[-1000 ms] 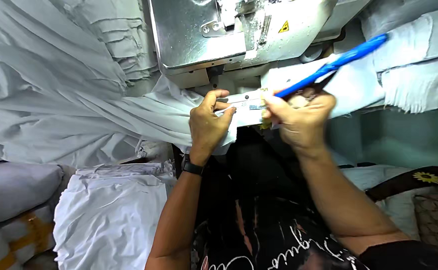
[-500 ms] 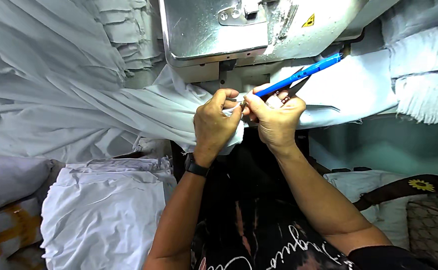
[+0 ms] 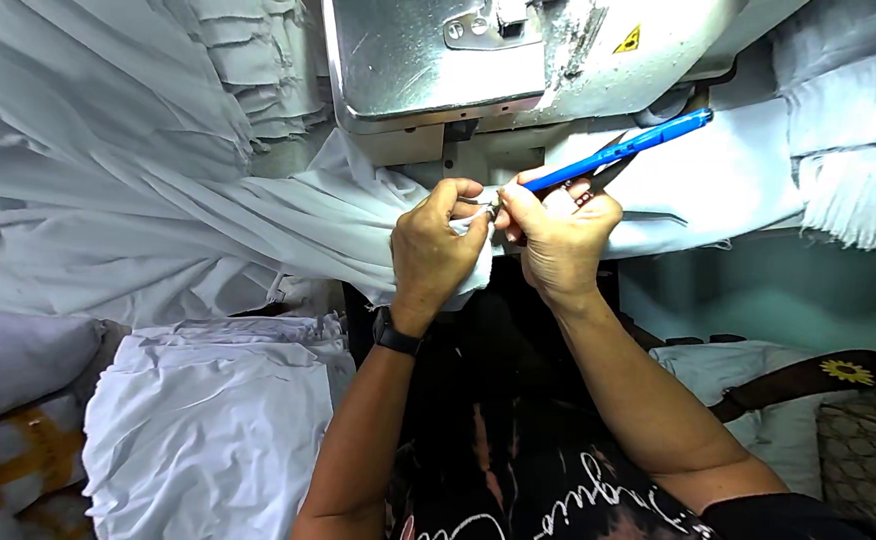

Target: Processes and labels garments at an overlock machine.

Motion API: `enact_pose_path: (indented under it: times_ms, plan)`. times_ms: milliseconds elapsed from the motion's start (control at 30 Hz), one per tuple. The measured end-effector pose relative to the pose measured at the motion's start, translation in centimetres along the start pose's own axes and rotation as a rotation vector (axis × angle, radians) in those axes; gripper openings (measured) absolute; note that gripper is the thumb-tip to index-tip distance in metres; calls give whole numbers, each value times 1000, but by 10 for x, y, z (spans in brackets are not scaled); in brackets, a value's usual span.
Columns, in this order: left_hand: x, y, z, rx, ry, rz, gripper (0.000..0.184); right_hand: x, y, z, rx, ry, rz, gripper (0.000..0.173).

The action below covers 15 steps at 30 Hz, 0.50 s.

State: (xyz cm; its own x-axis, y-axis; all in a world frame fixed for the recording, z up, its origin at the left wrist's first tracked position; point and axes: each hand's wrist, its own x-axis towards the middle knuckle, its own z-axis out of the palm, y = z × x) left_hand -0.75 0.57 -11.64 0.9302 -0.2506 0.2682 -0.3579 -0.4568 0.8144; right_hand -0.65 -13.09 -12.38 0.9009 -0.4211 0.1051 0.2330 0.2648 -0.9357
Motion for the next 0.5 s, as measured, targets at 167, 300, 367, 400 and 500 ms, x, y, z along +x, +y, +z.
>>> enact_pose_path:
  times_ms: [167,300,367,400,500]
  plan:
    - [0,0,1,4,4,-1,23,-2,1,3,-33,3,5,19]
    - [8,3,-1,13,-52,-38,26,4,-17,-7,-159,-5,-21,19]
    - [15,5,-17,-4,-178,6,24,13,-48,-38,-486,-200,-92,18]
    - [19,7,-30,11,-248,66,18,19,-66,-60,-713,-325,-124,16]
    - [35,23,-77,141,-461,285,7,47,-101,-99,-1290,-491,-116,16]
